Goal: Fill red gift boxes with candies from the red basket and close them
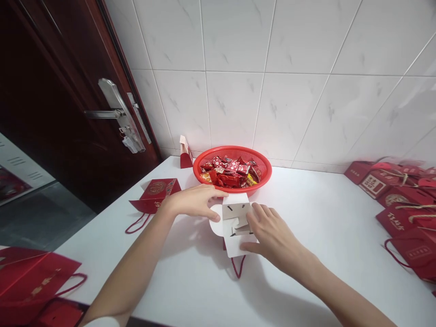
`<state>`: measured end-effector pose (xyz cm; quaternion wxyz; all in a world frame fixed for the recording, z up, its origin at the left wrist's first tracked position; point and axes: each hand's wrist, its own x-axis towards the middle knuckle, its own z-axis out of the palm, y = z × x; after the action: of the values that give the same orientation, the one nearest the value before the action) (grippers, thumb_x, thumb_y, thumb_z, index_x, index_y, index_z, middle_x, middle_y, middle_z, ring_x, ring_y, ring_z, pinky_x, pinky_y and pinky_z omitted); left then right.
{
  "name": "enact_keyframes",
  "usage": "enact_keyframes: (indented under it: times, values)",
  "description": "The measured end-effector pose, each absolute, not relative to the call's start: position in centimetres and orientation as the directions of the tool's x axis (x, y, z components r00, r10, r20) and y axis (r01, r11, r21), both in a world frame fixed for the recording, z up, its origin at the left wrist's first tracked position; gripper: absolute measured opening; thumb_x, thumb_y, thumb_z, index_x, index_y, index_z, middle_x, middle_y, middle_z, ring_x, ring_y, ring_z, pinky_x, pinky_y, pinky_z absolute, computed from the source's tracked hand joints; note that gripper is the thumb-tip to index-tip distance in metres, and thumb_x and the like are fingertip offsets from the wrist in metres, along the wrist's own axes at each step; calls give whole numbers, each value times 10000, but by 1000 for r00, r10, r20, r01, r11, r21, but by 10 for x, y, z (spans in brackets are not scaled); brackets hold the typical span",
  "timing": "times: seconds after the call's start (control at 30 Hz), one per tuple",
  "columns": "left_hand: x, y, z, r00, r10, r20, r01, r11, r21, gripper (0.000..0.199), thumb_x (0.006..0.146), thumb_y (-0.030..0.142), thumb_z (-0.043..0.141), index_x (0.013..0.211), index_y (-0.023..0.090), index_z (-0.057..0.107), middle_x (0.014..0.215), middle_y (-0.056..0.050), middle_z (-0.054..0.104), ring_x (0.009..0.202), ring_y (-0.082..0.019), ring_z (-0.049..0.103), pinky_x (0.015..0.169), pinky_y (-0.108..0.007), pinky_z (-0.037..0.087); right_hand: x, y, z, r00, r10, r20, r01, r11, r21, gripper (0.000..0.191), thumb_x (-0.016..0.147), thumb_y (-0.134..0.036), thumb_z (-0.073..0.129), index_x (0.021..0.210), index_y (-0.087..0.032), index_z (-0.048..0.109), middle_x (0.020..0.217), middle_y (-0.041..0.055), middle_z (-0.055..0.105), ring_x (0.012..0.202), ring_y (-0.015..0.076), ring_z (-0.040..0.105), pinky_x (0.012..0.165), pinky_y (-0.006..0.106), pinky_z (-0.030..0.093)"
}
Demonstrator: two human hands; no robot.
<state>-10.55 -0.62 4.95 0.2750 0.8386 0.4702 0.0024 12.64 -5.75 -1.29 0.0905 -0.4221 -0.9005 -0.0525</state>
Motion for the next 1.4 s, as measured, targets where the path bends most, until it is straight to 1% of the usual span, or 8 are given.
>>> enact_keyframes:
  times: [0.17,0.4,0.6,0.8,0.93,1.07,1.17,1.4]
  values:
    - [-84,-31,56,556,824,-110,797,-491,351,377,870,356,581,1218,234,663,1165,-78,587,1103,-252,555,893,-320,425,126,-57,-11,-606,770,199,786,619,-1,462,707,-460,862,932,-172,580,965,112,620,854,276,595,705,382,500]
    - [-78,-35,49,525,802,-285,849,-473,235,219,785,383,640,887,192,672,874,-62,642,838,-258,616,653,-316,384,125,-60,-18,-624,746,232,764,645,-19,447,710,-455,860,910,-192,559,946,99,617,841,266,585,718,387,495]
    - [-84,-40,49,477,818,-320,878,-424,224,330,802,417,610,1054,208,649,1010,-68,609,958,-282,606,702,-328,395,127,-61,-19,-563,784,261,788,605,-118,522,703,-503,845,1011,-212,540,1061,133,587,945,316,590,722,414,511]
    - [-79,-57,48,437,818,-373,898,-375,230,365,732,361,662,1073,243,604,1039,-56,554,926,-278,593,646,-304,388,140,-71,4,-573,814,93,760,571,-312,418,824,-608,696,917,-216,586,904,55,562,682,199,575,607,324,475]
    - [-68,-71,49,416,816,-402,909,-378,174,373,725,266,661,1086,224,578,1097,-81,534,869,-271,600,624,-310,395,146,-69,10,-556,831,-37,755,485,-440,301,921,-522,614,877,-225,631,867,37,590,616,161,555,574,293,436]
    - [-61,-77,49,382,837,-391,924,-357,139,267,814,348,625,1035,208,569,1124,-104,525,872,-291,607,642,-333,420,149,-61,8,-592,791,-157,705,413,-576,188,839,-290,695,1017,-233,672,901,46,660,766,203,629,592,272,465]
    - [-64,-81,49,371,865,-337,928,-340,149,310,836,438,617,1039,213,551,1105,-94,517,875,-292,612,648,-340,432,151,-62,13,-585,804,-107,658,393,-643,287,797,-132,619,1062,-226,677,960,50,675,705,166,621,553,250,465]
    - [-66,-96,47,434,887,-157,899,-414,145,278,856,296,618,1113,199,572,1045,-76,591,938,-293,627,746,-378,479,151,-79,31,-531,844,78,608,443,-659,424,837,-114,552,1220,-253,671,1126,66,664,781,159,641,674,289,543]
